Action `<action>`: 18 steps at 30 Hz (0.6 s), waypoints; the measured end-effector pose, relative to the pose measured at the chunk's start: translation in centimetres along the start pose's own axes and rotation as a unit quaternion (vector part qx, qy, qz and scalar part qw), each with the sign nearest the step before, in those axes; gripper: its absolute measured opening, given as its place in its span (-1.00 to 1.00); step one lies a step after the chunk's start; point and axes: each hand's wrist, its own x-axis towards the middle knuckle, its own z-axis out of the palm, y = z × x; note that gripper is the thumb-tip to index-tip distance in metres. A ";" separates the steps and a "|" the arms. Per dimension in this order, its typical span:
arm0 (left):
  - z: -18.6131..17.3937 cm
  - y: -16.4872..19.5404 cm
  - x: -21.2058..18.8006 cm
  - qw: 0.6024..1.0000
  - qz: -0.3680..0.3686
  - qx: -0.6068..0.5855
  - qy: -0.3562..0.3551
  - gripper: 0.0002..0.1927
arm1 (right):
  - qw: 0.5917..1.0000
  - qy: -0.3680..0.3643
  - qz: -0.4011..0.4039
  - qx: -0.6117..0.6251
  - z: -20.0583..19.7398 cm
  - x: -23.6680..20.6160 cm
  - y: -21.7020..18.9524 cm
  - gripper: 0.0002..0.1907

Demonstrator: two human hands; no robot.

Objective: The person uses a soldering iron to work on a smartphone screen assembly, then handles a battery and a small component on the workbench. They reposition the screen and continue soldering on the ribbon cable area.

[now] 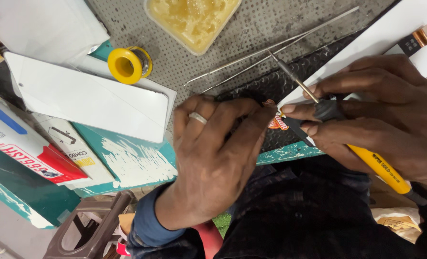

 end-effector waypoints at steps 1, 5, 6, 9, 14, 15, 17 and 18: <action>-0.1 -0.1 0.1 1.000 0.006 0.003 -0.005 -0.75 | 1.000 -0.005 -0.002 0.000 0.0 0.0 0.0 -0.72; -0.7 -0.6 0.5 0.997 0.054 0.039 -0.030 -0.70 | 1.000 0.011 -0.006 -0.002 0.0 -0.1 0.0 -0.73; -0.8 -0.7 0.5 0.996 0.066 0.042 -0.034 -0.71 | 1.000 0.004 -0.001 -0.002 -0.1 -0.3 -0.1 -0.72; -0.7 -0.8 0.6 0.996 0.080 0.040 -0.027 -0.73 | 1.000 -0.011 -0.007 -0.008 -0.1 -0.7 0.2 -0.67; -0.4 -1.0 0.4 0.994 0.095 0.045 -0.016 -0.77 | 1.000 -0.011 -0.005 -0.004 0.1 -1.2 0.5 -0.61; -0.3 -1.0 0.4 0.994 0.097 0.051 -0.021 -0.77 | 1.000 -0.007 -0.011 -0.013 0.2 -1.1 0.5 -0.61; -0.2 -1.0 0.3 0.993 0.103 0.060 -0.024 -0.78 | 0.999 0.002 -0.022 -0.034 0.4 -1.1 0.5 -0.61; -0.1 -0.9 0.3 0.992 0.109 0.064 -0.022 -0.78 | 0.998 0.008 -0.028 -0.047 0.5 -1.0 0.5 -0.61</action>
